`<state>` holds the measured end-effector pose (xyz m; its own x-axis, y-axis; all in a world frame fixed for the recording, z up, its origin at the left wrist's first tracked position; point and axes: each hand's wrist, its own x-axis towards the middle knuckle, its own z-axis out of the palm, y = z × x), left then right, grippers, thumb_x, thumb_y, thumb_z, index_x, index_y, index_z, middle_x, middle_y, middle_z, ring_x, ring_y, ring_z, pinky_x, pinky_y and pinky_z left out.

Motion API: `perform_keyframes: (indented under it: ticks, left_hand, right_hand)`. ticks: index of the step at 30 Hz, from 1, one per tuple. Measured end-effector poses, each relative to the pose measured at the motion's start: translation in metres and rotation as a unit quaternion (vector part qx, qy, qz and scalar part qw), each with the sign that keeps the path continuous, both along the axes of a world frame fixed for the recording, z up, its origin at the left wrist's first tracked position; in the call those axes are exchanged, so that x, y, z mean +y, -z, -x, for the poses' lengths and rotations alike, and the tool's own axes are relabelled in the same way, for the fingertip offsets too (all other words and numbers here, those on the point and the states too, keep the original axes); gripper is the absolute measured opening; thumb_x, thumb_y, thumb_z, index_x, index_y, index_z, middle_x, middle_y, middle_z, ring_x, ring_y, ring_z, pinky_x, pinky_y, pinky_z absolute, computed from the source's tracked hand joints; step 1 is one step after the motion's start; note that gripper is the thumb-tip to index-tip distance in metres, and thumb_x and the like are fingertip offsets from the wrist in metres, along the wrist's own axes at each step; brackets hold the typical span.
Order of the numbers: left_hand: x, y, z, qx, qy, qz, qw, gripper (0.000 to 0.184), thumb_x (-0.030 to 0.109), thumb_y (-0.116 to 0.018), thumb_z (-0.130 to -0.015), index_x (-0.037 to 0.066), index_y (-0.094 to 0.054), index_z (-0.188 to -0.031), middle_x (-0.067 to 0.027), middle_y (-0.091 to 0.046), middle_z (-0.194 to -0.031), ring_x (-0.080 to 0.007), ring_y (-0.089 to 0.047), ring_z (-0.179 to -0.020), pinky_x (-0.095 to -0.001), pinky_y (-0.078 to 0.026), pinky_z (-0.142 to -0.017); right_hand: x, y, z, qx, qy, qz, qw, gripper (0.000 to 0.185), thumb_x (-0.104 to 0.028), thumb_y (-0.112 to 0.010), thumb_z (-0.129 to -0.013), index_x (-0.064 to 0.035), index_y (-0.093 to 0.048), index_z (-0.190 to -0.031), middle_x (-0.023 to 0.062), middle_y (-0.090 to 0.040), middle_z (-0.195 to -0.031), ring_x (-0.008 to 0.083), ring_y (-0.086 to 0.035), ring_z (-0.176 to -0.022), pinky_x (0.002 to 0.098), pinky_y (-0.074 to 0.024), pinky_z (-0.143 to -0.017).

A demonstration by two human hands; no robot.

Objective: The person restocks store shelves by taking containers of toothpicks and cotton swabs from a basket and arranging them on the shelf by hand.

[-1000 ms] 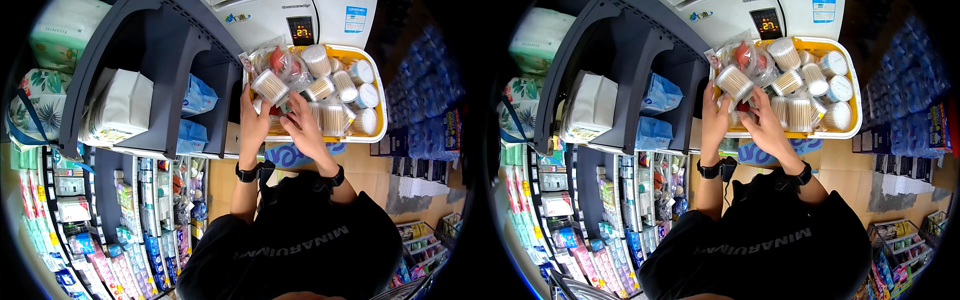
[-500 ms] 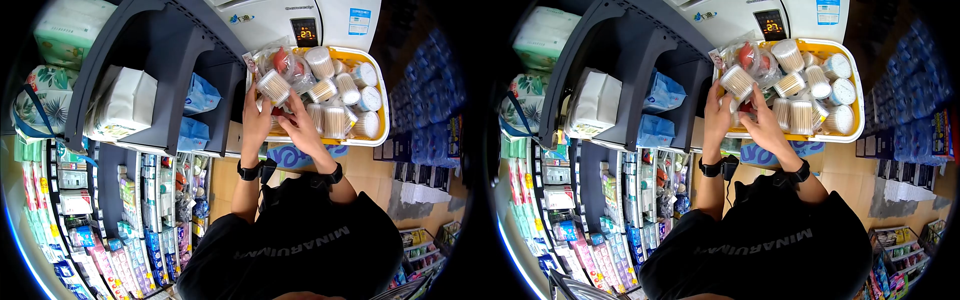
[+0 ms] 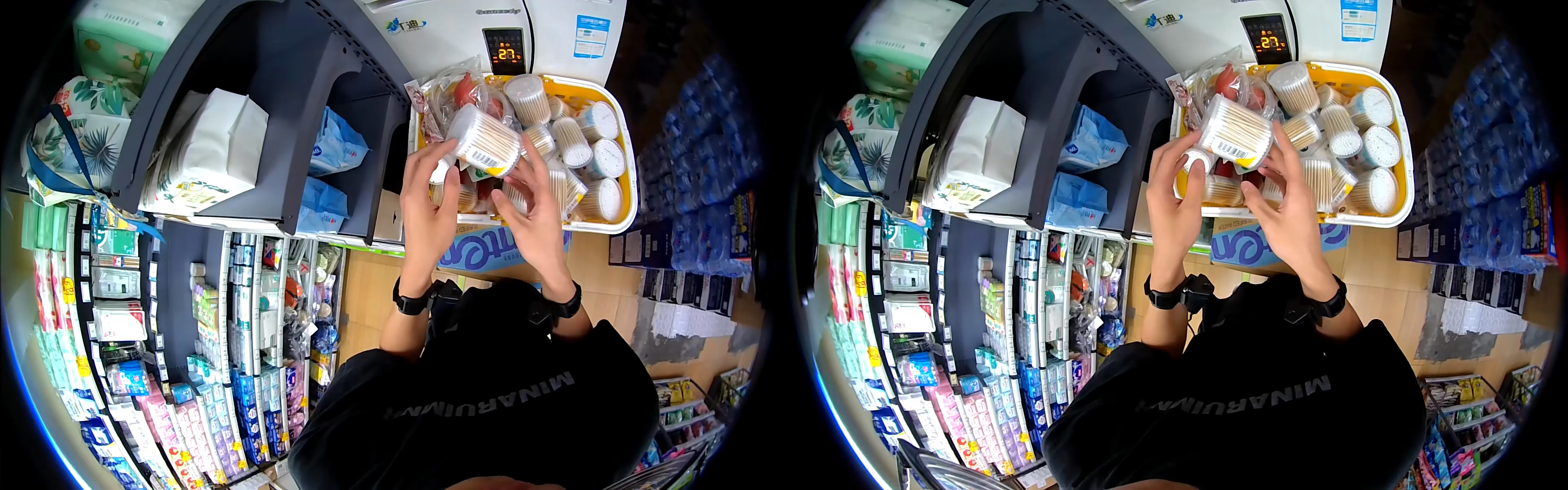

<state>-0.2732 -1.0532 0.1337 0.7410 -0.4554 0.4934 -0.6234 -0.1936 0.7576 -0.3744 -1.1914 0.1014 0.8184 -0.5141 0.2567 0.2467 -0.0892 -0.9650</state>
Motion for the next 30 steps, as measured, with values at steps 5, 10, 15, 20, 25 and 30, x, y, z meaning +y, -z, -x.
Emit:
perform_keyframes:
  ticks: [5,10,15,20,25,30]
  left_hand:
    - [0.006,-0.010,0.017,-0.012,0.009,0.021,1.000,0.029,0.001,-0.063,-0.098,0.003,-0.070,-0.125,-0.0121,-0.063,-0.120,-0.0222,-0.062,-0.113,-0.0335,-0.048,-0.098]
    - [0.012,-0.012,0.024,-0.042,0.060,0.043,0.996,0.028,-0.002,-0.065,-0.096,0.003,-0.071,-0.123,-0.0122,-0.064,-0.120,-0.0222,-0.062,-0.112,-0.0322,-0.048,-0.097]
    - [0.014,-0.013,0.028,-0.058,0.089,0.092,0.990,0.025,-0.005,-0.066,-0.095,-0.003,-0.070,-0.119,-0.0162,-0.066,-0.125,-0.0252,-0.062,-0.119,-0.0353,-0.049,-0.101]
    - [0.021,-0.015,0.025,-0.047,0.104,0.097,0.989,0.027,-0.006,-0.065,-0.095,-0.003,-0.068,-0.121,-0.0174,-0.067,-0.128,-0.0257,-0.062,-0.120,-0.0361,-0.048,-0.104]
    - [0.023,-0.020,0.027,-0.053,0.089,0.078,0.992,0.028,-0.002,-0.066,-0.096,-0.002,-0.067,-0.124,-0.0169,-0.068,-0.128,-0.0243,-0.063,-0.120,-0.0364,-0.047,-0.104]
    - [0.022,-0.014,0.029,0.082,0.078,0.098,0.989,0.030,0.008,-0.067,-0.097,0.000,-0.068,-0.127,-0.0153,-0.071,-0.121,-0.0241,-0.067,-0.112,-0.0343,-0.049,-0.098]
  right_hand:
    - [0.003,0.001,0.011,-0.011,-0.002,-0.025,1.000,0.083,0.005,-0.072,-0.089,-0.0050,-0.030,-0.160,0.0150,-0.059,-0.141,0.0183,-0.064,-0.115,0.0338,-0.0505,-0.102]
    - [0.008,0.003,0.019,-0.024,-0.033,-0.089,0.995,0.077,0.005,-0.075,-0.088,-0.0024,-0.037,-0.155,0.0129,-0.062,-0.133,0.0152,-0.064,-0.110,0.0319,-0.0521,-0.099]
    - [0.011,0.005,0.027,-0.026,-0.085,-0.156,0.984,0.067,0.004,-0.075,-0.088,0.0036,-0.043,-0.147,0.0118,-0.064,-0.127,0.0145,-0.063,-0.111,0.0314,-0.0521,-0.098]
    - [0.005,0.010,0.036,-0.019,-0.110,-0.171,0.979,0.062,0.001,-0.075,-0.090,0.0063,-0.045,-0.143,0.0117,-0.065,-0.124,0.0148,-0.063,-0.112,0.0308,-0.0515,-0.098]
    - [-0.002,0.011,0.042,0.012,-0.109,-0.181,0.977,0.053,-0.011,-0.072,-0.094,0.0065,-0.051,-0.138,0.0103,-0.067,-0.115,0.0136,-0.064,-0.105,0.0300,-0.0519,-0.091]
    - [-0.010,0.010,0.041,0.015,-0.129,-0.162,0.978,0.045,-0.037,-0.059,-0.102,0.0043,-0.063,-0.120,0.0069,-0.068,-0.091,0.0118,-0.061,-0.078,0.0263,-0.0468,-0.072]
